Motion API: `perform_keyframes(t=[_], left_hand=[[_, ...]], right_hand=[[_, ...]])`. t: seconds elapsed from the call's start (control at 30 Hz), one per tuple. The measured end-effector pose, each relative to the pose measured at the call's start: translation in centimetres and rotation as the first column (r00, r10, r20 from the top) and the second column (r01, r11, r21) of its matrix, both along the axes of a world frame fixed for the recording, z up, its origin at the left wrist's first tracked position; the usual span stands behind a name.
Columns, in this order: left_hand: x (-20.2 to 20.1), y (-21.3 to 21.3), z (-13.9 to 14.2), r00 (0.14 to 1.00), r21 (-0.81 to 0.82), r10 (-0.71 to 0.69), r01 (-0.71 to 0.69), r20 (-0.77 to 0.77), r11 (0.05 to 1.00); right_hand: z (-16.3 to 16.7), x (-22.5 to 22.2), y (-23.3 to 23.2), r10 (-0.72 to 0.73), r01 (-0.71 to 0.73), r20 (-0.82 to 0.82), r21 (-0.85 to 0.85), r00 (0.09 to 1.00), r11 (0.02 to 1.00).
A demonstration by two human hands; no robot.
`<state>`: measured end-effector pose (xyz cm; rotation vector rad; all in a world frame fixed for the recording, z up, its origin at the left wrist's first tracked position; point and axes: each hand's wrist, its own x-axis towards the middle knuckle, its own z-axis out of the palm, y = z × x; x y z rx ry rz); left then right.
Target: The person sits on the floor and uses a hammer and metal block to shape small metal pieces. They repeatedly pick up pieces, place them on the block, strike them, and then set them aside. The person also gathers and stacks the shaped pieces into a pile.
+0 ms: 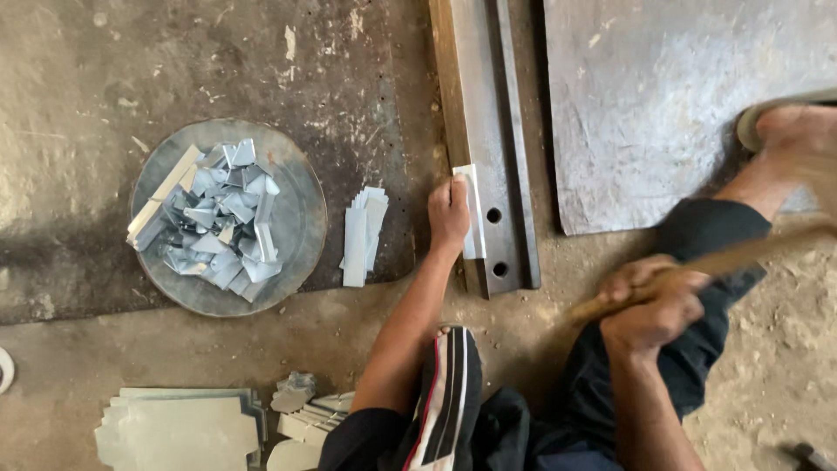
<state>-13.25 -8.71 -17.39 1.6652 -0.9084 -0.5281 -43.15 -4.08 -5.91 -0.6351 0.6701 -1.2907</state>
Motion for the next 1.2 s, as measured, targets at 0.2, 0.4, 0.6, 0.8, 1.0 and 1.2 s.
perform_keyframes(t=[0.2, 0.4, 0.6, 0.8, 1.0, 1.2], left_hand=[[0.0, -0.2, 1.4, 1.000, -0.020, 0.023, -0.024, -0.020, 1.000], [-0.2, 0.4, 2.0, 0.999, 0.064, -0.001, 0.004, -0.039, 0.998], [0.2, 0.2, 1.5, 0.999, 0.000, 0.000, 0.000, -0.039, 1.000], [0.1, 0.6, 1.4, 0.997, 0.007, -0.026, 0.027, -0.079, 1.000], [-0.4, 4.3, 7.1, 0.956, -0.141, -0.291, 0.284, -0.035, 0.948], [-1.7, 8.4, 15.2, 0.352, 0.053, -0.519, 0.788, 0.779, 0.614]], right_hand=[[-5.1, 5.7, 3.2, 0.330, -0.229, -0.917, 0.279, 0.226, 0.933], [-5.3, -1.7, -1.5, -0.102, 0.059, 0.203, 0.208, 0.974, 0.976], [-9.6, 3.9, 3.5, 0.511, -0.143, -0.722, 0.508, 0.466, 0.849], [-6.4, 0.3, 3.6, 0.497, -0.279, -0.267, 0.572, 0.826, 0.771], [0.5, 1.1, -0.7, 0.425, -0.275, -0.593, 0.331, 0.684, 0.903], [3.0, 4.4, 0.8, 0.550, -0.450, -0.015, 0.557, 0.835, 0.698]])
